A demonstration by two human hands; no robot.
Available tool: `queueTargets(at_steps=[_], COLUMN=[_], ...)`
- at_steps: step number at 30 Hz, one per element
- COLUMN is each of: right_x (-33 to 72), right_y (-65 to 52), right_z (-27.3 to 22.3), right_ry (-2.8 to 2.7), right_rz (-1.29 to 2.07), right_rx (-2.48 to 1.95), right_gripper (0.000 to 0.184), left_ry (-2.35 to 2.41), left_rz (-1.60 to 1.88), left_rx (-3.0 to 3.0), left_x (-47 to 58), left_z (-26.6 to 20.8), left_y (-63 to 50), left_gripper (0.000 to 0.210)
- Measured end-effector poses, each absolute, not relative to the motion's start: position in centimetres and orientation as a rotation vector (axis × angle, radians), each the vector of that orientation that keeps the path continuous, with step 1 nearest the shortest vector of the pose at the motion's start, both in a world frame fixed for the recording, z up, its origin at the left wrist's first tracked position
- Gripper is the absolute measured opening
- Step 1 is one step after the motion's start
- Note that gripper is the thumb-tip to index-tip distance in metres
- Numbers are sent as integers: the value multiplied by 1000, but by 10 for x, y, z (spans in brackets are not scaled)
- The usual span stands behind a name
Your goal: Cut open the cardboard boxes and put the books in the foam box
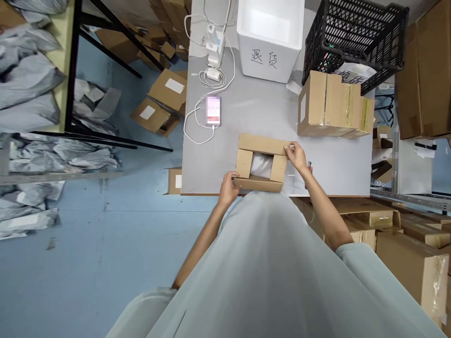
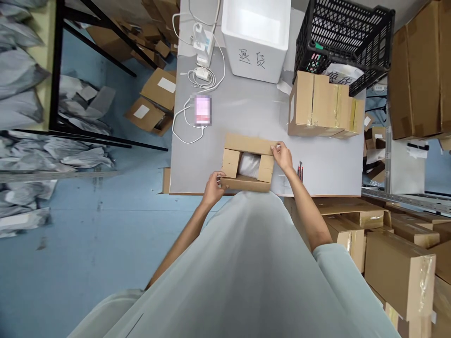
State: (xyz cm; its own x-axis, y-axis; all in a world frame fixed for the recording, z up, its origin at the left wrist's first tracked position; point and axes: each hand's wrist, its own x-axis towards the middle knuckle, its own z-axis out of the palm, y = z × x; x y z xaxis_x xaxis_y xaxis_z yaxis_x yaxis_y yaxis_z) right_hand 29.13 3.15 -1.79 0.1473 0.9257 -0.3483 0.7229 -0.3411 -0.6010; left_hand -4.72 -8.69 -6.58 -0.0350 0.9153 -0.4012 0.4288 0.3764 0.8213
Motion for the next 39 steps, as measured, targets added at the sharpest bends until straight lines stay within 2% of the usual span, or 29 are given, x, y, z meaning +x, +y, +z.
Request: queueTargets(at_steps=[5, 9, 13, 17, 21, 24, 28, 31, 34, 37, 39], right_x=[276, 275, 264, 236, 222, 238, 288, 317, 324, 316, 310], right_y=[65, 59, 22, -11, -22, -33, -59, -74, -81, -83, -83], right_z=[-32, -18, 4, 4, -1, 9, 19, 4, -20, -30, -27], right_ry=[-1528, -1659, -1935, -2407, -2662, -2576, -2247, -1883, -1571, -1535, -1658], right_rz=[1047, 942, 613, 853, 885, 798, 815, 892, 938, 875, 783], right_rx=[-2376, -2390, -2123, -1677, -1601, -1611, -1686, -1772, -1884, -1953, -1972], right_gripper=[28, 29, 40, 35, 28, 33, 39, 37, 34, 33, 32], left_ry=[1759, 1772, 1751, 1753, 1816, 1826, 1878, 1828, 1733, 1786, 1941], left_rz=[659, 530, 476, 582, 515, 574, 684, 788, 750, 740, 832], left_rx=[1378, 1463, 1617, 1683, 1593, 1504, 1072, 748, 550, 593, 871], left_x=[-30, -35, -34, -2, 24, 8, -42, -63, -66, -61, -55], left_z=[-68, -56, -39, -25, -20, -19, -25, -37, -47, -42, -29], left_y=[-83, -79, -73, -50, -27, -22, -20, -14, -10, -12, -16], left_gripper=[34, 36, 39, 45, 57, 55, 42, 37, 34, 34, 39])
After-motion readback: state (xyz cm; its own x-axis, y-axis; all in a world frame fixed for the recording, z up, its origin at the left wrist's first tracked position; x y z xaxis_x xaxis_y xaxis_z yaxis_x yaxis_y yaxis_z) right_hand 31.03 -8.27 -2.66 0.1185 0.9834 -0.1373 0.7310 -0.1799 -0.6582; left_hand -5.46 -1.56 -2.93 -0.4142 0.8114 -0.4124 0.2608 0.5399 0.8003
